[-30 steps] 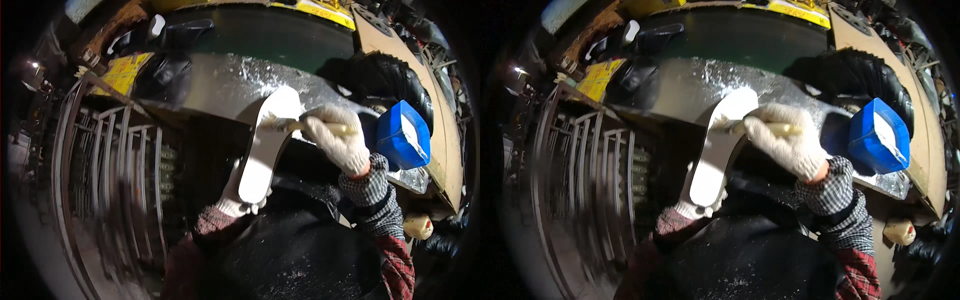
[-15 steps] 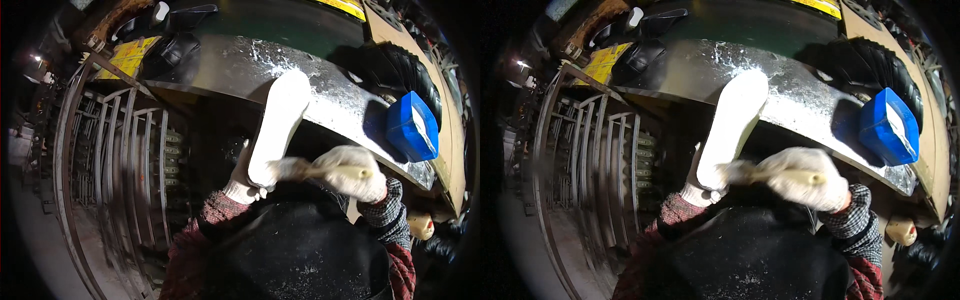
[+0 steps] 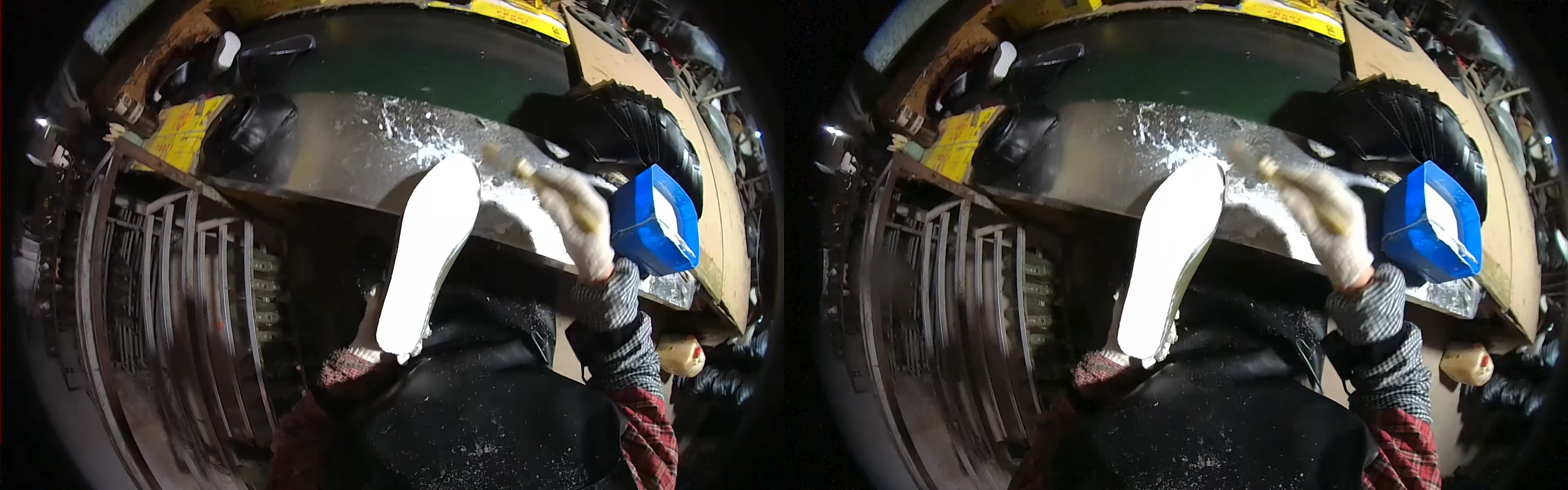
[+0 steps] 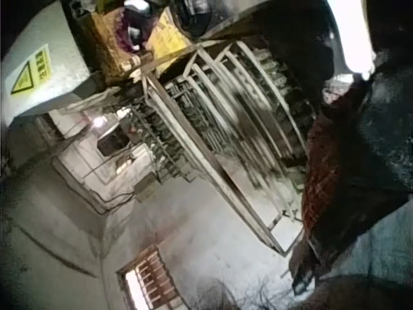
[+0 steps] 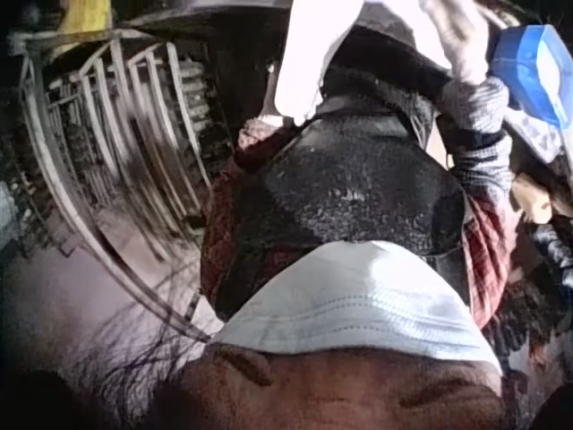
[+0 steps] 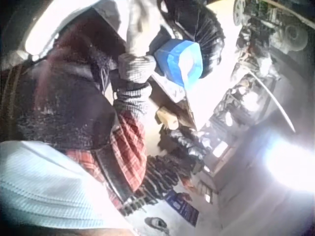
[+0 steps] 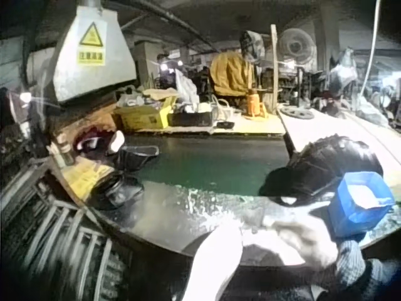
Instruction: The person repeatedly picks up black shoe parts, applies a white substance from a blue container using a brush, and places the parts on a metal workbench. The process is repeated for multiple shoe parts throughout the clip.
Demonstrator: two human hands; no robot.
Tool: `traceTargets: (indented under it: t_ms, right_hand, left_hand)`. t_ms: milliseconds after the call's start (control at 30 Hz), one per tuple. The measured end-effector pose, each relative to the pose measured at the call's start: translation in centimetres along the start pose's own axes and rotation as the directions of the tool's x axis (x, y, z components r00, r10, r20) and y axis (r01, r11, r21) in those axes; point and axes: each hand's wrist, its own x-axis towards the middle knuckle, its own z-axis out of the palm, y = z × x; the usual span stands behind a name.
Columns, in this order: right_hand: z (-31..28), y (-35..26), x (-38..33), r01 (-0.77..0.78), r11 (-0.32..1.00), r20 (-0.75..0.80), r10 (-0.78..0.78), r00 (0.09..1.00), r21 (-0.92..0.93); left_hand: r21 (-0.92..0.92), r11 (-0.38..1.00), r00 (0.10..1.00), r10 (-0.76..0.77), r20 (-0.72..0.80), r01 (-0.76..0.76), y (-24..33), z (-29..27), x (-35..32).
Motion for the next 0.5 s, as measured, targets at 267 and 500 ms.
traceTargets:
  t_ms: [267, 500]
  right_hand:
    - [-2.2, -4.8, -0.7, 0.375, 0.918, 0.331, -0.318, 0.888, -0.125]
    - [1.9, -6.7, 5.3, 0.515, 0.856, 0.457, -0.476, 0.751, 0.046]
  left_hand:
    - [-0.089, 0.996, 0.986, -0.023, -0.163, 0.009, 0.0, 2.9, -0.7]
    - [-0.165, 0.972, 0.986, 0.169, -0.017, -0.169, 1.7, 3.9, -1.9]
